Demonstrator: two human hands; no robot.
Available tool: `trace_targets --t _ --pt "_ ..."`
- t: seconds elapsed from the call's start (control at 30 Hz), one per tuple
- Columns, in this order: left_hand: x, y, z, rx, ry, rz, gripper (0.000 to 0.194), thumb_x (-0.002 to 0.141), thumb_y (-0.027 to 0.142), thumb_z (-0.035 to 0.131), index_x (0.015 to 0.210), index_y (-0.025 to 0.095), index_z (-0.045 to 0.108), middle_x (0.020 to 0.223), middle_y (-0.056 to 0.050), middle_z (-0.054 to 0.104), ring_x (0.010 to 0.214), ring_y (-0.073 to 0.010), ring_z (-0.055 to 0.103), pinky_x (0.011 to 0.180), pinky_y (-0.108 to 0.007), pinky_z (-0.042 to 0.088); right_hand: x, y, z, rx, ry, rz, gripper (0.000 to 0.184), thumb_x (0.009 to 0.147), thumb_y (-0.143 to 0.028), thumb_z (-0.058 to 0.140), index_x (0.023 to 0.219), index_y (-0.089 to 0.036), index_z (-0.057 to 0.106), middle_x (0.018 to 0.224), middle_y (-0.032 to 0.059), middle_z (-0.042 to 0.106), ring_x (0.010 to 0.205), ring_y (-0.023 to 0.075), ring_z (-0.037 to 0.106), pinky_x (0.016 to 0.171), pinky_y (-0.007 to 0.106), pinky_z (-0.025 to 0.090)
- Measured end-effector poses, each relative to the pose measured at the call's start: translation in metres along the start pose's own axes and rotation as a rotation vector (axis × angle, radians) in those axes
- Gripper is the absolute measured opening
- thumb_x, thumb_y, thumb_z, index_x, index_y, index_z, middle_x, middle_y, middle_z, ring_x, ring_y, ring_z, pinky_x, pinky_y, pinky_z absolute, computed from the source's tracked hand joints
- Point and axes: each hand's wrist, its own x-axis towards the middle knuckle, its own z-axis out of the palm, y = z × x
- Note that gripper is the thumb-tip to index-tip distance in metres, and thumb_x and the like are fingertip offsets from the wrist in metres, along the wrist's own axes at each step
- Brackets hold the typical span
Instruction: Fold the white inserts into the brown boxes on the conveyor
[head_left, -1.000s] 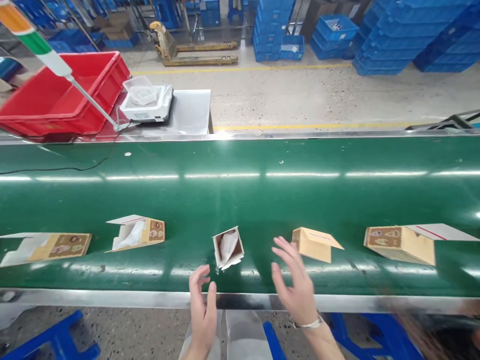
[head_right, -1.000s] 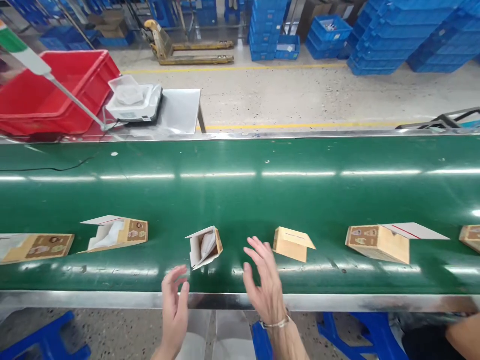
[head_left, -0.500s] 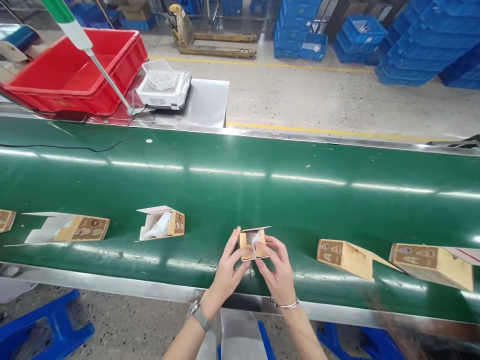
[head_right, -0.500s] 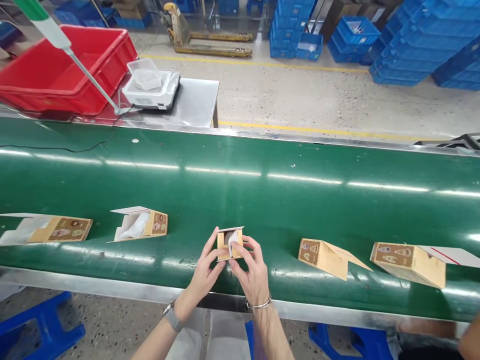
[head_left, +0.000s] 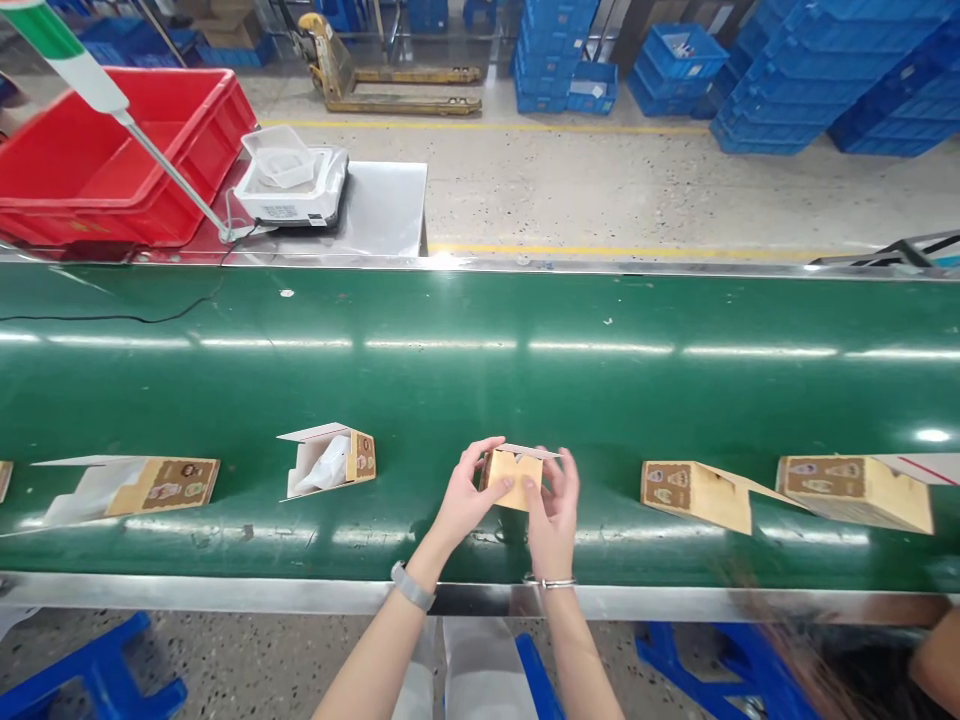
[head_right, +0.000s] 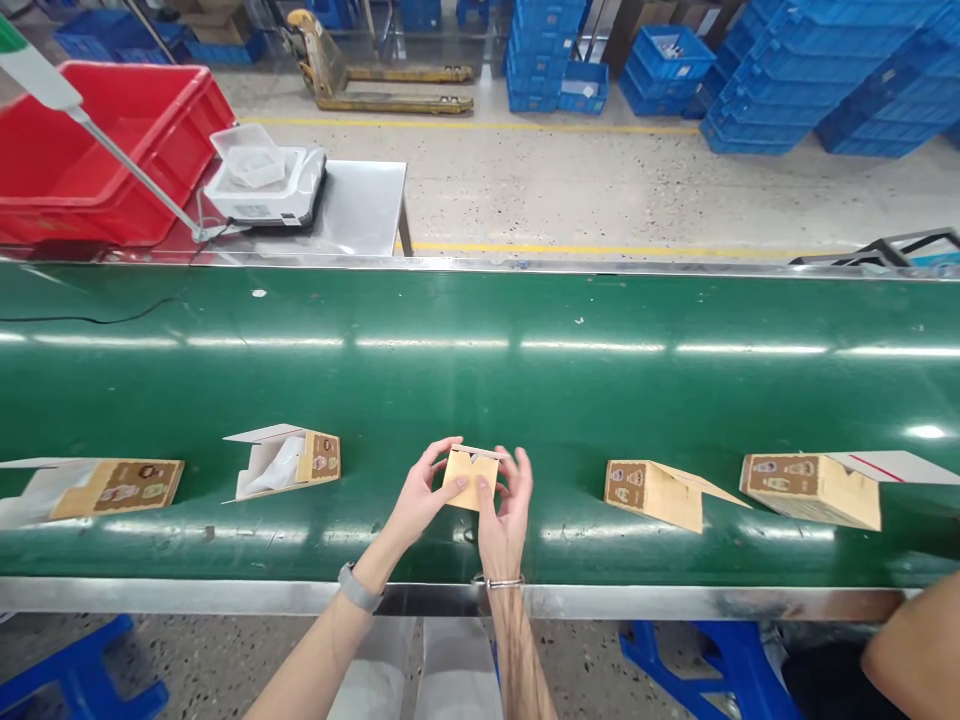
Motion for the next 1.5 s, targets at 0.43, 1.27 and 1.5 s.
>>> trace_targets --t 0.43,1.27,1.5 --pt "0.013 -0.001 0.045 0.100 0.160 -0.065 0.026 0.079 0.013 0.062 0.103 0.022 0.066 0.113 -0.007 0.066 0.108 -0.0228 0.063 0.091 -0.035 0.051 0.017 0.000 -0.004 -0.043 0.144 0.138 0.060 0.075 -0.059 0.070 0.121 -0.019 0.064 0.128 0.0143 0.067 0.105 0.0275 0.068 0.087 0.039 0.056" --pt "-0.079 -0.034 -0.070 0.385 0.445 0.339 0.043 0.098 0.034 0.057 0.141 0.032 0.053 0.155 -0.011 0.047 0.144 -0.0277 0.047 0.115 -0.049 0.044 -0.033 -0.007 0.053 -0.223 -0.528 -0.523 0.060 0.093 -0.034 0.066 0.150 -0.030 0.045 0.154 0.0109 0.049 0.141 0.0279 0.050 0.111 0.050 0.050" --pt "-0.050 -0.019 -0.062 0.338 0.269 0.282 0.031 0.096 0.046 0.057 0.108 0.023 0.074 0.161 -0.010 0.039 0.148 -0.0316 0.041 0.119 -0.050 0.039 -0.018 -0.001 0.041 -0.287 -0.407 -0.494 0.023 0.095 -0.040 0.063 0.109 -0.027 0.075 0.128 0.0106 0.060 0.108 0.0237 0.064 0.086 0.042 0.059"
